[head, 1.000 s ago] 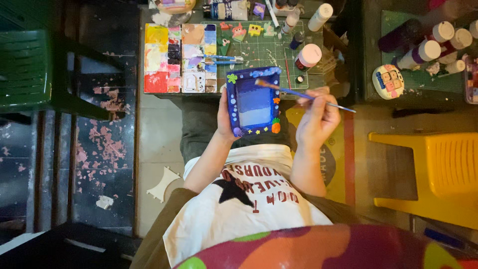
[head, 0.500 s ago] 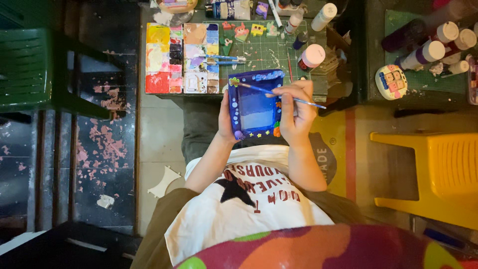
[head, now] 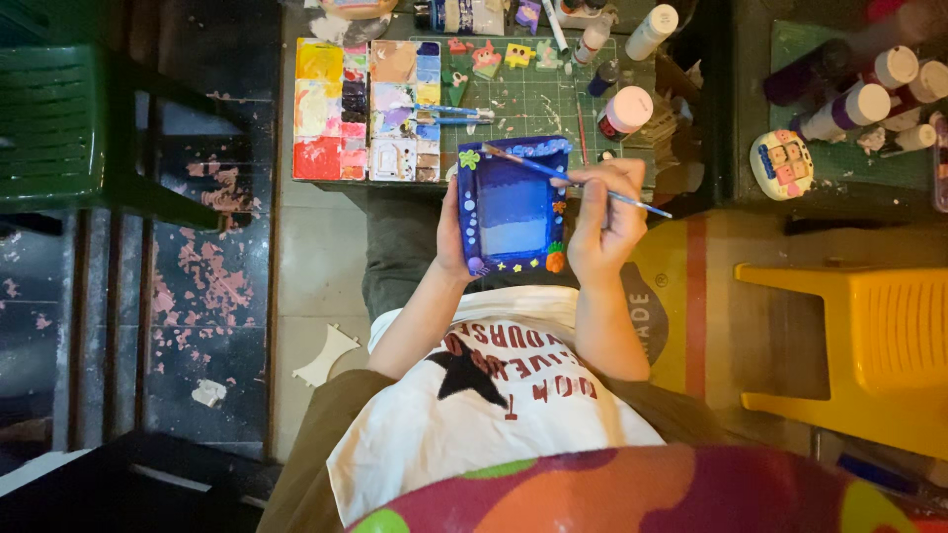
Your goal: The person paints small ceramic figurines and a rectangular tray using a fine brush and water-based paints. They dip the brush into paint and water, apply color to the figurines and tray, and then place the painted pieces into the tray.
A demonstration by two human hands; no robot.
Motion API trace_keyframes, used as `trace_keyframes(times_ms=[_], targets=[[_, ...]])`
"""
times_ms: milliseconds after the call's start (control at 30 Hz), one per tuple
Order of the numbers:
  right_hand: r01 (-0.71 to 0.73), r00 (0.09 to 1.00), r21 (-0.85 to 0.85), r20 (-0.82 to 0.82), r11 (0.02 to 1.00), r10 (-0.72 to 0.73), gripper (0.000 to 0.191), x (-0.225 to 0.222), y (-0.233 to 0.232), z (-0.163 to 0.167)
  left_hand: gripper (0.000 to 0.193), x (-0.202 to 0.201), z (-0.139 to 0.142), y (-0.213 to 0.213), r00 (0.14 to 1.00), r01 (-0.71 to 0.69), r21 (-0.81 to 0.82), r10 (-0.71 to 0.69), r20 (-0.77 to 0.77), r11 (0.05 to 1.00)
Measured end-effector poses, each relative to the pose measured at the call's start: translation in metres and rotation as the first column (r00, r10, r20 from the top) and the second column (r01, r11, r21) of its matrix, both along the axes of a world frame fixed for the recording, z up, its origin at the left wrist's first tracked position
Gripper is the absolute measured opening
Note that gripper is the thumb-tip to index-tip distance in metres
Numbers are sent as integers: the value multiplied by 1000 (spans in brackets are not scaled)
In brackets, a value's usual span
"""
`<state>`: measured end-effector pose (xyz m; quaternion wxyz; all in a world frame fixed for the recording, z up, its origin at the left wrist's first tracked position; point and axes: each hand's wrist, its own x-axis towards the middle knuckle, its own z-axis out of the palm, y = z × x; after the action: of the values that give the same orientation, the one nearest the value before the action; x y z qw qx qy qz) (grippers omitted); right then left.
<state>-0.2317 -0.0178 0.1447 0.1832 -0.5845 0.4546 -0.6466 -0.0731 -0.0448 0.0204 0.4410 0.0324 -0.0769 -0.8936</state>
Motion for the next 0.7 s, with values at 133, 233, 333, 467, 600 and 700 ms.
trace_keyframes(times_ms=[133,233,333,467,600,700], targets=[[-42,986,-56,-163,998,32,20,1,6,0,81,1,-1,1,1000,-12,19,11,22,1000],[-16,985,-50,-172,999,8,20,1,8,1,81,2,1,4,998,-25,6,25,53,1000],[53,981,-60,-182,997,-63,22,-3,9,1,78,1,3,4,998,-30,18,29,49,999],[-5,979,-103,-201,995,-16,21,-2,14,-4,81,3,4,3,1000,-12,-39,13,27,999],[-68,898,-207,-440,976,-30,13,-6,18,-9,79,4,3,5,999,-12,20,13,-35,1000],[-169,799,-217,-601,961,4,9,-11,24,-9,79,4,3,8,998,-8,21,10,-57,1000]])
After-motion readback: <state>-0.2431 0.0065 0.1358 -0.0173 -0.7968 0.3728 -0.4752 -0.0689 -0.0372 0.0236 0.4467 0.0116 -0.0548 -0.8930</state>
